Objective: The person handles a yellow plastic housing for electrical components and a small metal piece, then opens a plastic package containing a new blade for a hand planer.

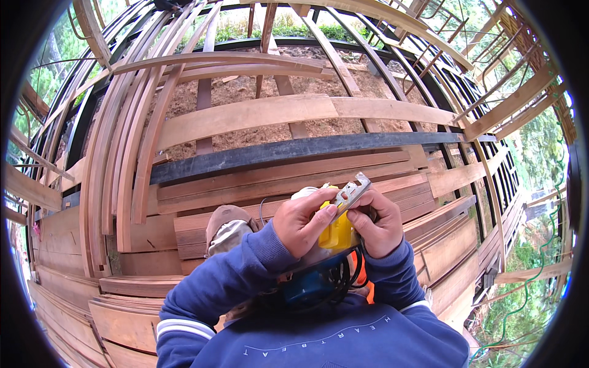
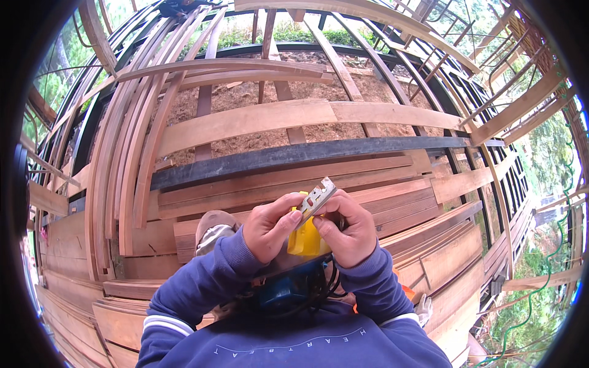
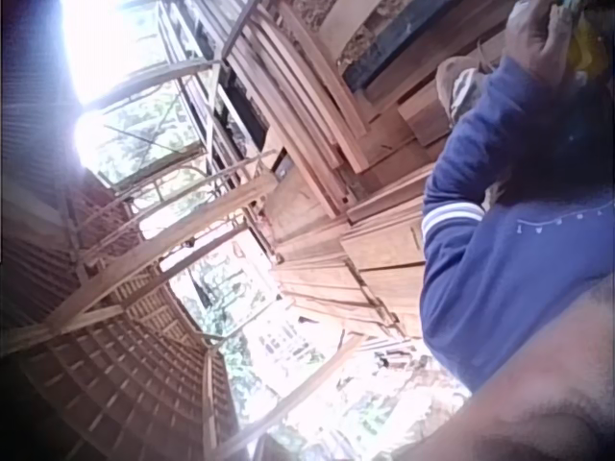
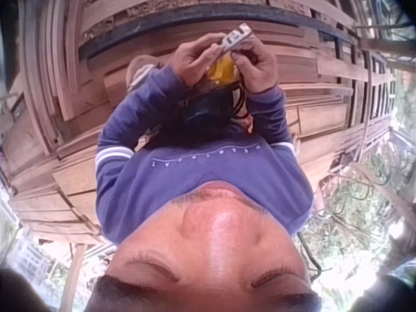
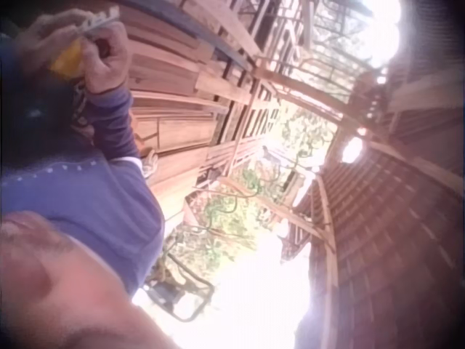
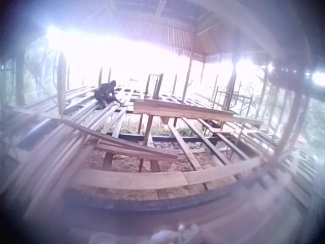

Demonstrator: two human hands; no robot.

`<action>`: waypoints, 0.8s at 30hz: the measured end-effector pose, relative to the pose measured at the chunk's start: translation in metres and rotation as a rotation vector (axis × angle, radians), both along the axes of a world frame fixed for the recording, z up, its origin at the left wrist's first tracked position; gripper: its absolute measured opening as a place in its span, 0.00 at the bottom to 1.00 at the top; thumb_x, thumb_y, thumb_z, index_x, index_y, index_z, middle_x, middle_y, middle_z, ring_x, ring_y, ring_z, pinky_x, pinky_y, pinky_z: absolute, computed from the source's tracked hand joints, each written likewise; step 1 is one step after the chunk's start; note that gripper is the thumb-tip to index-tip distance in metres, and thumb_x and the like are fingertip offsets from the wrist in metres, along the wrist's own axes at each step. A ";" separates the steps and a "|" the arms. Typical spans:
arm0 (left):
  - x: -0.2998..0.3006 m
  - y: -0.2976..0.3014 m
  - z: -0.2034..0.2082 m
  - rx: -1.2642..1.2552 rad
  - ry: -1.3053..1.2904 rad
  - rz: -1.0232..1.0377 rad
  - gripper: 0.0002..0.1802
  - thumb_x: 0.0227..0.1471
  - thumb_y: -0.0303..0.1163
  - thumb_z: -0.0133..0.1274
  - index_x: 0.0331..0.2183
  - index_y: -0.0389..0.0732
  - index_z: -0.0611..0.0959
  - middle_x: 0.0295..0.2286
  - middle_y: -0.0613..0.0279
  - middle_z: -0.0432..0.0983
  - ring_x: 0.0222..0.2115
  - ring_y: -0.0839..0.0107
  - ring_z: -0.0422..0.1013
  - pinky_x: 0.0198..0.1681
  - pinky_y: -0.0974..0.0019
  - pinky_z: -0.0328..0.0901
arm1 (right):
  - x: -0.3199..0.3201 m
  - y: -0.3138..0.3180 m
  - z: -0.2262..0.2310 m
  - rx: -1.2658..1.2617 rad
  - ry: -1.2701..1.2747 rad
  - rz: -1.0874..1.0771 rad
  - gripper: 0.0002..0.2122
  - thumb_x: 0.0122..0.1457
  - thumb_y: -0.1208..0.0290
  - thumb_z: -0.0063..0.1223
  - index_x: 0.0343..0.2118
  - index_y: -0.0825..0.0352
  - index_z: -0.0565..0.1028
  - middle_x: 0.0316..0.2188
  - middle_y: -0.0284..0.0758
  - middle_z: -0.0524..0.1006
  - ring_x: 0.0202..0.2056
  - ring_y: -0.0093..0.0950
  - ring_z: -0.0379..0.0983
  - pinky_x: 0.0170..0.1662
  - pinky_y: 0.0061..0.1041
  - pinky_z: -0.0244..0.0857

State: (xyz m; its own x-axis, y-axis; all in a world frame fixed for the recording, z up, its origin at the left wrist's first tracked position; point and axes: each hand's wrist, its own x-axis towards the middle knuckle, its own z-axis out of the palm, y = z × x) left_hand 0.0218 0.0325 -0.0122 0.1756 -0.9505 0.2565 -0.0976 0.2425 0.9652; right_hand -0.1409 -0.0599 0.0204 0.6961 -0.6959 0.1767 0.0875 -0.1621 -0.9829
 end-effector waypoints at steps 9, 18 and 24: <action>-0.001 0.000 0.002 -0.133 -0.192 0.083 0.20 0.57 0.32 0.51 0.50 0.35 0.74 0.37 0.54 0.77 0.31 0.73 0.71 0.37 0.71 0.66 | -0.001 0.004 0.001 0.117 -0.011 -0.079 0.06 0.61 0.79 0.53 0.41 0.71 0.74 0.34 0.27 0.75 0.36 0.14 0.69 0.41 0.14 0.63; 0.003 0.005 0.009 0.068 0.013 0.057 0.32 0.54 0.24 0.53 0.59 0.38 0.63 0.41 0.53 0.75 0.34 0.79 0.71 0.37 0.76 0.66 | -0.006 0.011 0.025 -0.025 -0.041 -0.192 0.03 0.60 0.80 0.53 0.36 0.69 0.75 0.27 0.25 0.74 0.27 0.09 0.65 0.30 0.11 0.58; -0.012 -0.005 -0.001 -0.157 0.358 0.165 0.38 0.51 0.20 0.50 0.62 0.41 0.57 0.37 0.60 0.76 0.22 0.87 0.65 0.24 0.78 0.62 | -0.002 0.012 0.029 -0.345 0.190 -0.229 0.02 0.53 0.80 0.57 0.28 0.70 0.74 0.18 0.29 0.71 0.19 0.16 0.64 0.23 0.19 0.59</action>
